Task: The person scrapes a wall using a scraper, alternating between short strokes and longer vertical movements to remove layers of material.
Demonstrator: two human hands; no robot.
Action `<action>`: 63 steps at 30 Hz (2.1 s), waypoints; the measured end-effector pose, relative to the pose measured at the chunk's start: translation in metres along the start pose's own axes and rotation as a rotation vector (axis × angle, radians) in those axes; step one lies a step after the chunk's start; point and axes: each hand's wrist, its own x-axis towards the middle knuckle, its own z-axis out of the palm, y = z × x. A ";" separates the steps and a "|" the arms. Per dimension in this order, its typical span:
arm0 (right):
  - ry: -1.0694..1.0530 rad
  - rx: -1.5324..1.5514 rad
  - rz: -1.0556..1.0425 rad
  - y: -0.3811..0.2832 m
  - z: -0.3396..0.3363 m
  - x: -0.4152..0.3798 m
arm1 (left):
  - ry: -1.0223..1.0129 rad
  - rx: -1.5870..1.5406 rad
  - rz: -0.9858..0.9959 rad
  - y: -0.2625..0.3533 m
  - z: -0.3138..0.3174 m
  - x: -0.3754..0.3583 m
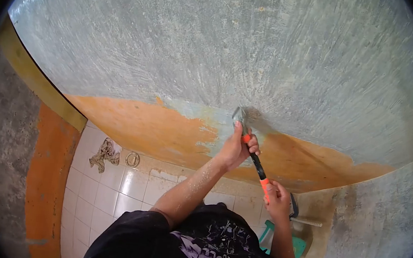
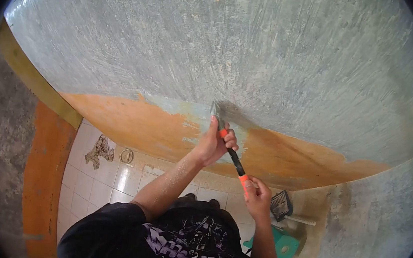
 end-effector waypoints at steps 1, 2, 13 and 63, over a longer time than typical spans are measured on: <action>-0.014 0.000 0.016 -0.003 -0.004 -0.002 | 0.002 -0.001 -0.018 -0.004 0.002 0.001; -0.032 -0.003 0.032 -0.006 -0.005 -0.001 | 0.005 -0.004 -0.031 -0.005 0.002 0.001; -0.010 -0.009 0.007 -0.010 0.003 0.007 | 0.007 -0.008 0.002 0.003 -0.005 0.004; 0.149 -0.189 -0.044 -0.033 -0.029 -0.001 | -0.227 0.007 -0.145 -0.001 -0.019 0.006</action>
